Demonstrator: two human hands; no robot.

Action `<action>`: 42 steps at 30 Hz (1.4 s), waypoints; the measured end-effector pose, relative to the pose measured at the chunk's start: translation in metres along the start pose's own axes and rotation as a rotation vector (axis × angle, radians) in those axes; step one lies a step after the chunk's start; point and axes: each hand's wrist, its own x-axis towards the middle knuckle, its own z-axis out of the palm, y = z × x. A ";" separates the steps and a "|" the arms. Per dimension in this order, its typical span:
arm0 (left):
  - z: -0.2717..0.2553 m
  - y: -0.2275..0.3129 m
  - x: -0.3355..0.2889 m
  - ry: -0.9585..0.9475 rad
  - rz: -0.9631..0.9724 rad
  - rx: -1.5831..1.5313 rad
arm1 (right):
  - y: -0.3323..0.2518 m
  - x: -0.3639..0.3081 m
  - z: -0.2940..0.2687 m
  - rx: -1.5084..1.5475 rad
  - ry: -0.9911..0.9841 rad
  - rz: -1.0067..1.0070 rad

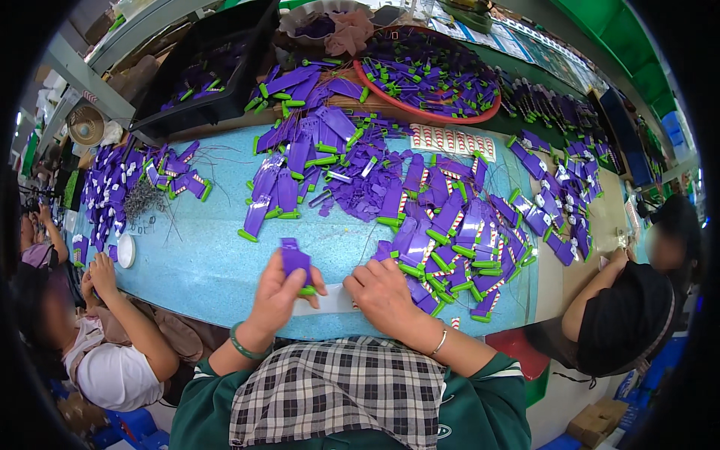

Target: The person assembles purple and green plastic components by hand at a factory workstation. They repeatedly pick up a purple piece, insert a green piece, and place the finished unit on the table. The person also briefly organizes a pile of purple parts on the table.

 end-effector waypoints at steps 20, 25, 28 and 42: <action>0.008 -0.011 0.018 -0.064 -0.069 0.050 | 0.003 0.027 -0.045 0.866 0.291 0.295; 0.011 -0.012 0.017 -0.089 -0.090 0.032 | 0.000 0.025 -0.025 1.057 0.290 0.341; 0.017 -0.007 0.017 -0.066 -0.147 -0.200 | -0.001 0.023 -0.020 1.444 0.243 0.502; 0.010 -0.015 0.016 -0.204 -0.215 -0.457 | -0.005 0.025 -0.010 1.121 0.255 0.458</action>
